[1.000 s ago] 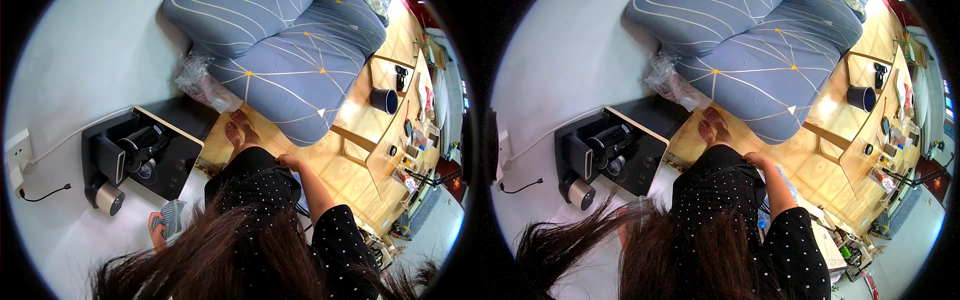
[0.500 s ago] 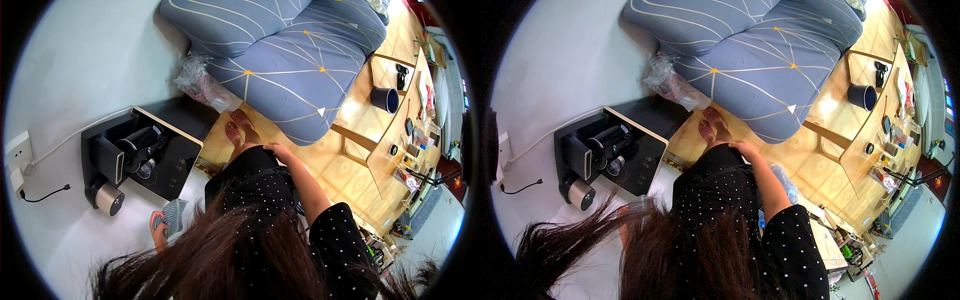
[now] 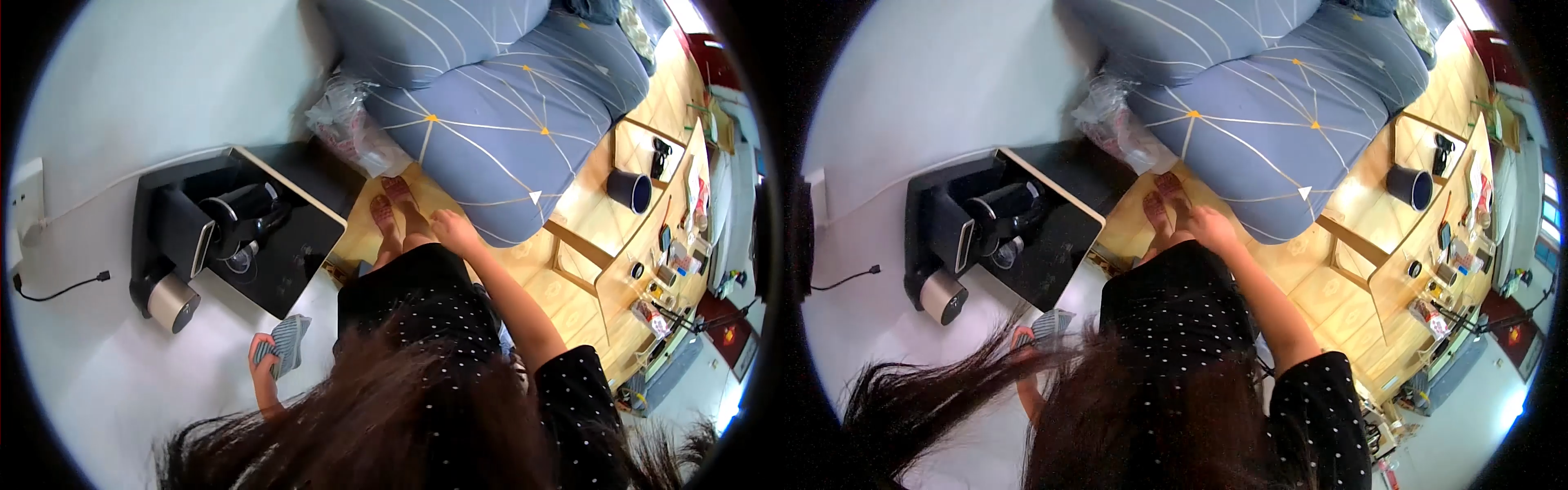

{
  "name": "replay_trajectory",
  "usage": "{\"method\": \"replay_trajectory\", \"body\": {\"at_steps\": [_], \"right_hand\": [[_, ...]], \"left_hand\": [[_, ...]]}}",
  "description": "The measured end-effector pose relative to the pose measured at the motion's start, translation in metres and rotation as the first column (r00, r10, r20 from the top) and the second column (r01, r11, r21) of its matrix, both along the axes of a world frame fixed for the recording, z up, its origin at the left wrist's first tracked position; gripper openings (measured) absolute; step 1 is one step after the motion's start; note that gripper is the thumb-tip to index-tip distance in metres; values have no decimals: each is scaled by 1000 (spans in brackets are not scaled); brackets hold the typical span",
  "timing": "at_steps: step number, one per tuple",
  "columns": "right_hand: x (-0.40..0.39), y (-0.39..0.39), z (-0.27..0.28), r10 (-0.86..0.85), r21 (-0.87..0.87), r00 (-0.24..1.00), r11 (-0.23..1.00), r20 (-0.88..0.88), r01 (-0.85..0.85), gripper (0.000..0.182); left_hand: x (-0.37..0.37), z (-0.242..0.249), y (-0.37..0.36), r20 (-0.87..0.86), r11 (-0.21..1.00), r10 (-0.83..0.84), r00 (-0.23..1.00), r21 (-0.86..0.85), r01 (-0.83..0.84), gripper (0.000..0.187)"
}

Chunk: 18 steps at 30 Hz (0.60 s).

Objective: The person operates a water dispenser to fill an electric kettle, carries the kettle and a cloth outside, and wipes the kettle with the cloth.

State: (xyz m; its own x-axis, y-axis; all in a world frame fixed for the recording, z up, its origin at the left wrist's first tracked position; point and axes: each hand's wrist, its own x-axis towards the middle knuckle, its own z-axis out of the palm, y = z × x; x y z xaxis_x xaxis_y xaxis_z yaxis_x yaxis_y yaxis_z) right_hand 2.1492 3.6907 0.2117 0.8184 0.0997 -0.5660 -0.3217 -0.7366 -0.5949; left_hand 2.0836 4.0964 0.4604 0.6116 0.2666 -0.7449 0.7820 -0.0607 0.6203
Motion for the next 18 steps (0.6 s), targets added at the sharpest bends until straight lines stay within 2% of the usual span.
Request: {"method": "replay_trajectory", "body": {"at_steps": [2, 3, 4, 6, 7, 8, 9, 10, 11, 13, 14, 15, 16, 17, 18], "right_hand": [[-3, 15, 16, 288, 266, 956, 918, 58, -293, 26], [-7, 21, 23, 418, 386, 902, 818, 112, -427, 27], [-8, 26, 34, 535, 433, 793, 666, 291, -608, 32], [-46, 18, 21, 686, 240, 702, 661, 192, -711, 36], [-49, 6, -6, 672, 269, 710, 659, 208, -702, 37], [-45, 3, -13, 524, 304, 851, 817, -36, -490, 33], [-41, -2, -19, 563, -28, 795, 812, -224, -583, 31], [-30, 0, -9, 524, -338, 749, 676, -405, -655, 30], [-20, 6, -1, 614, -293, 714, 653, -335, -699, 30], [-9, 31, 8, 757, -204, 628, 595, -180, -777, 30], [-21, 51, -2, 756, -136, 652, 652, 54, -746, 33], [1, 88, 38, 814, 46, 580, 581, -22, -813, 33], [-16, 111, 37, 777, 319, 628, 584, 47, -746, 35], [-28, 134, 36, 733, 481, 574, 380, 364, -790, 37], [-43, 159, 35, 830, 564, 467, 238, 304, -790, 37]], "left_hand": [[-22, -25, 23, 43, 1000, -27, 999, 4, 27, 19], [-29, -33, 28, 64, 991, -80, 995, 113, 72, 20], [-30, -35, 35, 100, 996, -84, 991, 15, 83, 21], [-38, -37, 37, 103, 999, 51, 993, -11, -50, 22], [-58, -52, 52, 85, 998, 57, 995, 32, -60, 22], [-47, -38, 42, 80, 997, 83, 993, -1, -83, 22], [-34, -21, 35, 79, 994, 111, 991, -33, -108, 22], [-24, -6, 30, 74, 989, 137, 988, -63, -133, 22], [-27, -3, 35, 36, 989, 144, 989, -32, -143, 23], [-37, -4, 40, 87, 982, 191, 978, -22, -189, 23], [-42, -2, 42, 110, 978, 208, 972, -18, -208, 24], [-48, -1, 45, 118, 979, 203, 972, 13, -206, 25], [-58, -3, 51, 83, 976, 217, 973, 15, -218, 25], [-73, -10, 59, 51, 973, 229, 972, 17, -230, 26], [-89, -17, 65, 16, 970, 240, 971, 19, -241, 26]]}}
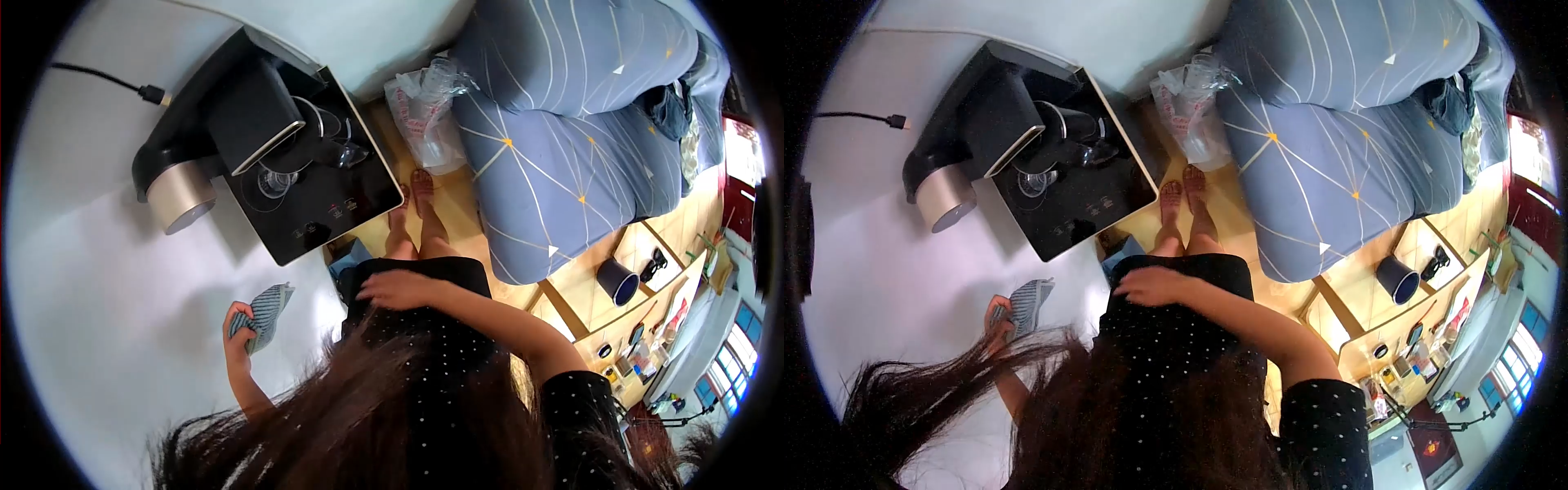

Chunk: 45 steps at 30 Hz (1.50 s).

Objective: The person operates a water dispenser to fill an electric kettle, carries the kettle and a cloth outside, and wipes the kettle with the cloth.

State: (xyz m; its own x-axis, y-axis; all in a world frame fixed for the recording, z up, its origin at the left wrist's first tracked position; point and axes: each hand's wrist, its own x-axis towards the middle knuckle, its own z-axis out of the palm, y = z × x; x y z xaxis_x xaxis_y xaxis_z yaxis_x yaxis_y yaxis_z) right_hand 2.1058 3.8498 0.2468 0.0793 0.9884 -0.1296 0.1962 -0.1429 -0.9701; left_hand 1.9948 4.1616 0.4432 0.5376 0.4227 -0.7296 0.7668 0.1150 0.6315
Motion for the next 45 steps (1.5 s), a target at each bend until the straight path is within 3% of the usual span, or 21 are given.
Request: {"method": "replay_trajectory", "body": {"at_steps": [1, 2, 4, 8, 12, 14, 16, 18, 19, 21, 24, 26, 28, 29, 32, 35, 38, 39, 42, 43, 45], "right_hand": [[-9, 23, 3, 218, 36, 967, 976, -132, -215, 36], [-26, 34, 4, 249, -67, 968, 966, 9, -248, 35], [-25, 56, -5, 401, -230, 912, 883, -81, -409, 35], [-18, 56, -45, 422, -508, 899, 803, 114, -312, 37], [29, 30, -49, 236, -751, 922, 656, 306, 81, 38], [39, -6, -82, 215, -649, 895, 754, 392, 104, 34], [59, -40, -90, 239, -573, 889, 819, 391, 32, 29], [81, -78, -86, 104, -546, 926, 829, 362, 120, 25], [101, -87, -50, -82, -435, 936, 869, 343, 236, 25], [117, -77, 16, -196, -649, 938, 681, 286, 340, 27], [125, -79, 43, -348, -668, 924, 727, -158, 159, 27], [121, -48, 81, -363, -546, 899, 818, -244, 182, 41], [113, -1, 133, -330, -393, 894, 898, -305, 197, 66], [110, 26, 159, -295, -301, 902, 932, -314, 200, 82], [94, 85, 206, -164, -55, 943, 986, -291, 155, 100], [86, 118, 215, -30, -92, 995, 996, -95, 22, 102], [77, 132, 199, -122, -107, 990, 988, -64, 115, 78], [71, 134, 200, -183, -147, 974, 976, -136, 163, 68], [62, 130, 193, -416, -453, 769, 872, -485, 186, 64], [56, 130, 193, -439, -478, 780, 854, -447, 206, 61], [57, 126, 190, -494, -564, 729, 806, -474, 178, 60]], "left_hand": [[-13, -7, 4, 4, 1000, 0, 1000, 9, 0, 26], [-17, -9, 2, 7, 1000, 29, 1000, -1, -29, 26], [-25, -4, -5, 9, 996, 89, 996, -19, -89, 26], [-48, -9, -4, -27, 995, 99, 995, -23, -100, 25], [-39, -2, -20, 31, 985, 162, 986, 47, -163, 26], [-77, -34, -5, 5, 982, 186, 982, 34, -186, 25], [-41, -9, -22, 103, 986, 138, 985, 82, -147, 25], [-36, 1, -24, 89, 980, 194, 977, 23, -197, 25], [-35, -2, -22, 113, 978, 205, 972, 21, -208, 26], [-36, -4, -24, 186, 971, 237, 953, -5, -241, 27], [-22, 1, -33, 417, 969, 239, 877, -43, -244, 28], [-10, 5, -41, 555, 982, 183, 811, -71, -173, 29], [7, -2, -46, 654, 997, 8, 757, 54, -57, 31], [18, 8, -51, 610, 998, 67, 789, -51, -44, 30], [41, 11, -63, 626, 985, 114, 771, -175, -3, 35], [47, 9, -70, 647, 952, 216, 731, -306, -10, 45], [30, -4, -70, 437, 551, 644, 628, -835, 16, 54], [22, -9, -73, 493, 581, 671, 553, -814, 22, 45], [-27, 0, -69, 417, 529, 710, 568, -847, -39, 41], [-51, -17, -71, 478, 513, 762, 438, -857, 43, 37], [-101, -61, -82, 401, 607, 711, 577, -765, -217, 33]]}}
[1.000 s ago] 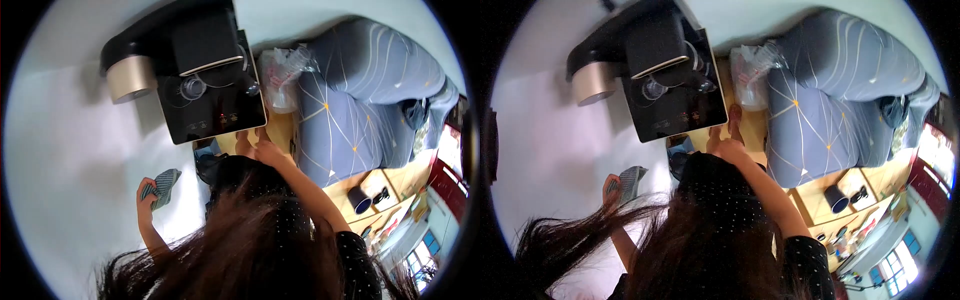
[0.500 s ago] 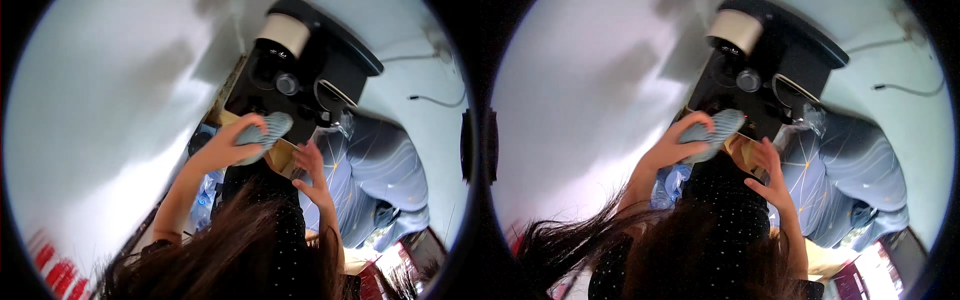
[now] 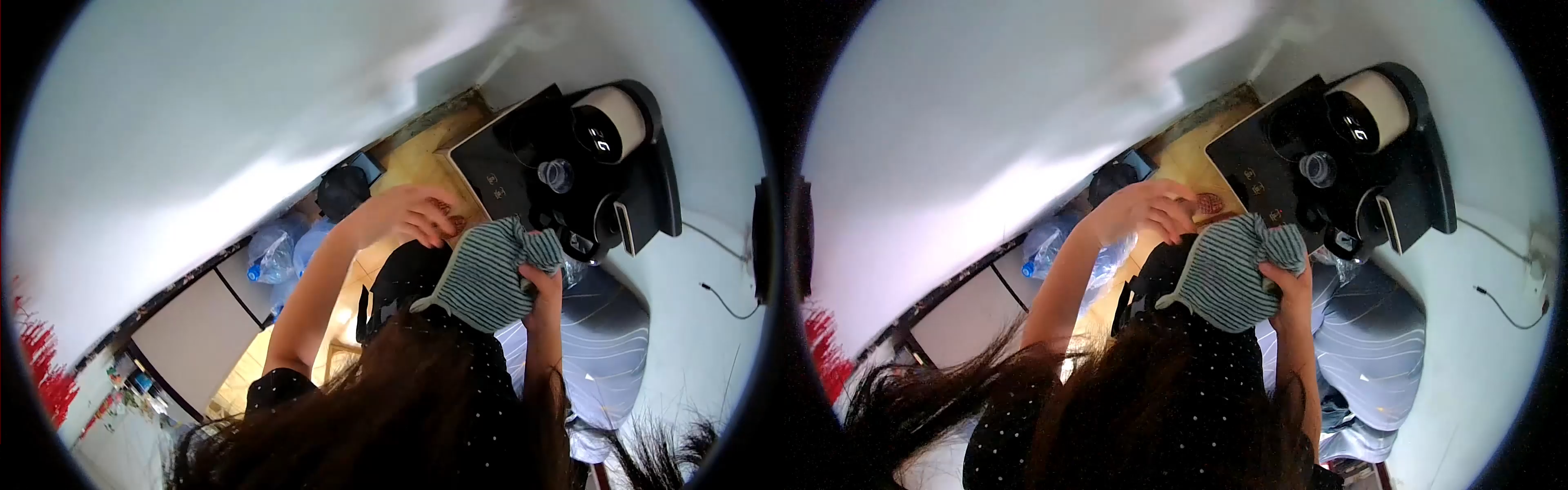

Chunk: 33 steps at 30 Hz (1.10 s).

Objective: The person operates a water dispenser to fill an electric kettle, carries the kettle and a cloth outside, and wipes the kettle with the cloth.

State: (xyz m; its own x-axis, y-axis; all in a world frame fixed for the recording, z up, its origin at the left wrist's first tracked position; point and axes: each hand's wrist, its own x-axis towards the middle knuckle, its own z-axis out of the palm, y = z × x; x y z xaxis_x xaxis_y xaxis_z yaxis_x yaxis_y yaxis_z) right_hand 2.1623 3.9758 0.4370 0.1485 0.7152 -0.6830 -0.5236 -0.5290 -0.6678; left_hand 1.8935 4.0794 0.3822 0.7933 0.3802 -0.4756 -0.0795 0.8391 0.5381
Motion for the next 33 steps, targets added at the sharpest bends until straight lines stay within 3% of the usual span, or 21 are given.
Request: {"method": "replay_trajectory", "body": {"at_steps": [2, 3, 4, 5, 7, 10, 13, 16, 19, 24, 27, 28, 31, 33], "right_hand": [[4, -7, -4, -48, -43, 997, 998, -59, 46, 57], [7, -10, -9, -67, -39, 995, 997, -75, 64, 56], [12, -12, -13, -89, -36, 992, 996, -91, 86, 55], [17, -12, -15, -113, -34, 988, 993, -105, 110, 54], [26, -12, -13, -99, -41, 990, 995, -100, 96, 51], [41, -15, -15, -101, -58, 992, 994, -75, 97, 48], [48, -17, -15, -136, -38, 990, 990, -20, 135, 48], [51, -19, -12, -151, -27, 986, 988, -71, 149, 48], [61, -24, -14, -183, -15, 977, 983, -106, 182, 49], [69, -32, -14, -267, -30, 957, 964, -109, 266, 50], [76, -34, -16, -259, -32, 959, 966, -117, 257, 50], [77, -34, -17, -265, -33, 957, 964, -116, 263, 50], [80, -34, -19, -286, -42, 951, 958, -116, 283, 50], [83, -34, -22, -301, -51, 947, 954, -117, 297, 50]], "left_hand": [[-37, -105, -58, -412, 939, 304, 859, -24, -344, 29], [-52, -159, -89, -615, 997, 78, 785, 48, -61, 40], [-66, -212, -119, -770, 968, -142, 622, 24, 251, 55], [-55, -210, -143, -774, 883, -403, 488, -469, -15, 68], [-41, -202, -170, -695, 817, -512, 504, -576, 35, 77], [-32, -198, -185, -792, 917, -389, 470, -384, 113, 59], [-35, -212, -201, -773, 981, -35, 633, -148, -127, 39], [-39, -217, -207, -854, 917, 169, 492, -46, -396, 25], [-50, -215, -211, -847, 757, 446, 288, 185, -627, 24], [-68, -211, -219, -844, 582, 484, 231, 113, -806, 20], [-65, -210, -218, -804, 436, 512, 304, -62, -898, 23], [-64, -236, -229, -723, 287, 615, 316, -168, -943, 27], [-50, -231, -229, -499, 222, 764, 409, -392, -893, 29], [-48, -233, -231, -440, 238, 784, 439, -441, -866, 35]]}}
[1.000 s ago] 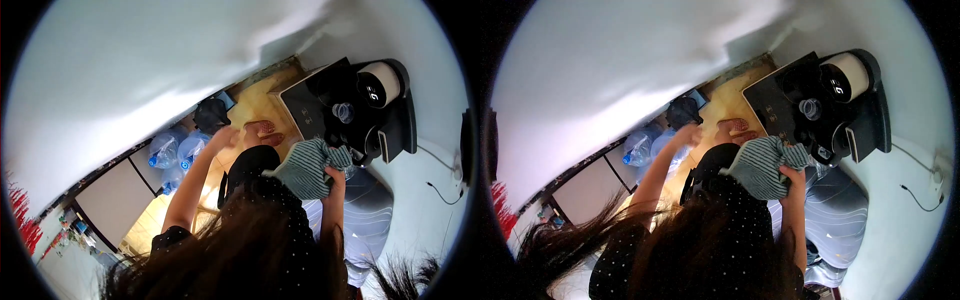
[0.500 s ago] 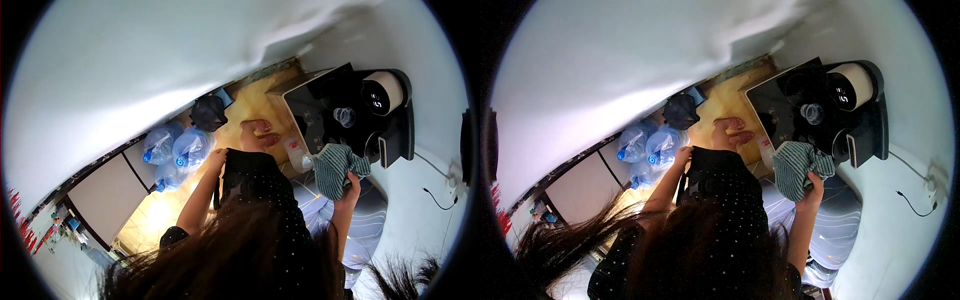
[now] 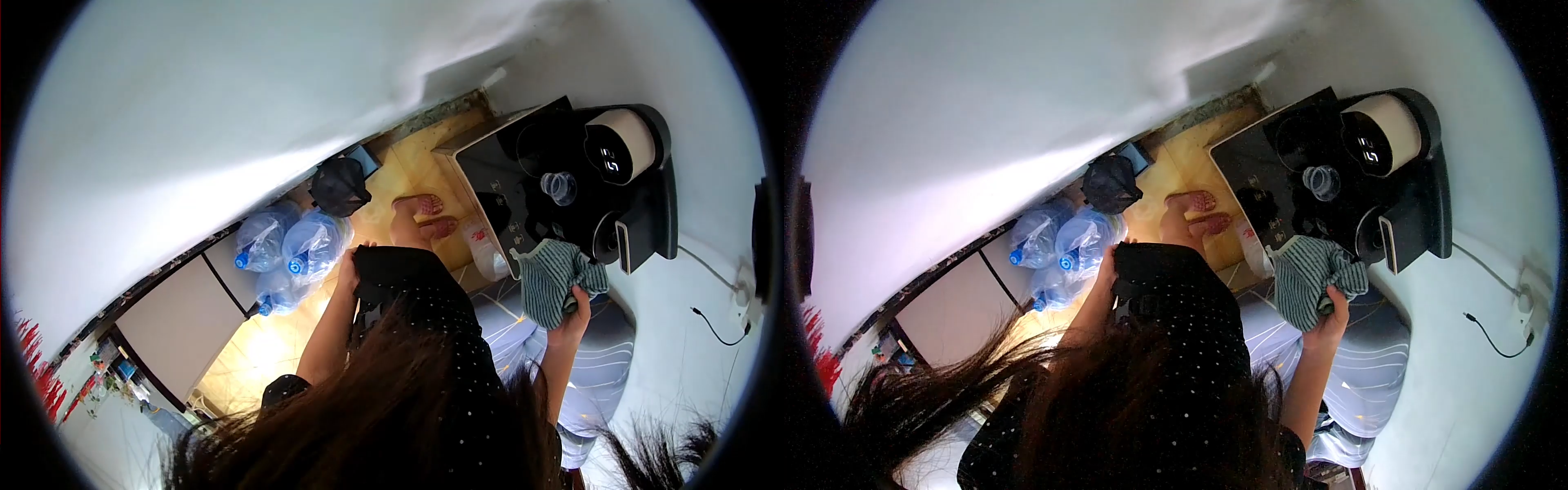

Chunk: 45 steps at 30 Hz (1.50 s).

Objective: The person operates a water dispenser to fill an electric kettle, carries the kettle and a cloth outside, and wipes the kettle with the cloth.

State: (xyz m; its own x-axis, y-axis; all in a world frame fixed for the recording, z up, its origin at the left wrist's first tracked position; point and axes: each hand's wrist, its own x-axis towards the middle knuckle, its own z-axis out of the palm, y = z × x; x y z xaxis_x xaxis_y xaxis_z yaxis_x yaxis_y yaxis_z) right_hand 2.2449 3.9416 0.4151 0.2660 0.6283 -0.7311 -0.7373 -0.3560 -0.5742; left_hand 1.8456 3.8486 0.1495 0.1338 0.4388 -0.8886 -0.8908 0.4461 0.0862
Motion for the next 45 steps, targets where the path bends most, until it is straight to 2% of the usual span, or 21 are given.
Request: {"method": "replay_trajectory", "body": {"at_steps": [2, 5, 8, 9, 12, 15, 19, 22, 23, 24, 25, 26, 28, 29, 31, 32, 34, 36, 38, 41, 45], "right_hand": [[5, -3, -4, -6, -3, 1000, 1000, -16, 6, 50], [7, -6, -5, 23, 18, 999, 1000, -42, -23, 51], [4, -7, -7, 60, 38, 998, 998, -35, -59, 52], [3, -8, -9, 69, 41, 997, 997, -28, -68, 53], [3, -11, -12, 62, 31, 998, 998, -23, -61, 53], [4, -14, -13, 42, 7, 999, 999, 0, -42, 54], [10, -25, -16, -23, -6, 1000, 1000, 7, 23, 52], [24, -56, -23, 37, 7, 997, 999, 67, -37, 54], [45, -83, -34, 139, 38, 989, 989, 59, -141, 54], [56, -102, -40, 240, 72, 969, 967, 54, -244, 54], [41, -102, -27, 93, -206, 993, 976, 78, -75, 45], [50, -116, -38, 271, 24, 949, 962, -164, -271, 34], [43, -151, -58, 151, 88, 897, 988, -415, -126, 43], [38, -163, -67, 121, 4, 897, 991, -424, -131, 50], [28, -184, -82, 273, -454, 955, 840, -121, -297, 32], [21, -194, -104, 76, -459, 969, 870, -233, -178, 28], [20, -249, -164, 140, -546, 980, 815, -139, -194, 25], [15, -288, -204, 467, -428, 867, 758, -171, -493, 23], [-6, -318, -258, 910, -552, 351, 180, -222, -814, 28], [-29, -292, -244, 422, -592, 816, 562, -395, -577, 40], [-48, -254, -208, 422, -625, 831, 552, -362, -552, 45]], "left_hand": [[-13, -47, -29, 73, 998, -13, 997, 70, 8, 38], [2, -5, 1, -202, 961, -275, 940, -58, 269, 36], [10, 4, 13, -380, 788, -528, 759, 114, 605, 26], [12, 6, 20, -268, 781, -586, 765, 67, 622, 22], [15, -12, 14, -630, 469, -669, 395, 55, 882, 27], [19, -10, 16, -758, 305, -643, 110, -122, 944, 24], [1, -20, 0, -632, 246, -775, -1, -302, 921, 30], [-35, -40, -21, -642, -311, -424, -639, -559, 769, 35], [-30, -25, -14, -557, -331, -470, -685, -608, 722, 38], [-25, -2, -2, -466, -349, -511, -723, -656, 669, 40], [-19, 24, 11, -368, -375, -545, -753, -696, 612, 43], [-21, 27, 11, -310, -405, -559, -769, -707, 580, 43], [-26, 26, 6, -251, -434, -577, -777, -712, 552, 43], [-32, 21, 2, -236, -444, -581, -779, -710, 547, 43], [-46, 7, -4, -223, -462, -589, -776, -695, 550, 43], [-55, -1, -8, -220, -469, -590, -776, -690, 552, 43], [-59, -1, 3, -212, -478, -601, -771, -677, 559, 43], [-69, -12, 7, -206, -489, -612, -764, -660, 570, 44], [-83, -32, 7, -198, -500, -628, -753, -638, 585, 44], [-86, -34, 23, -192, -514, -598, -778, -653, 556, 43], [-59, 10, 54, -189, -549, -483, -855, -695, 464, 40]]}}
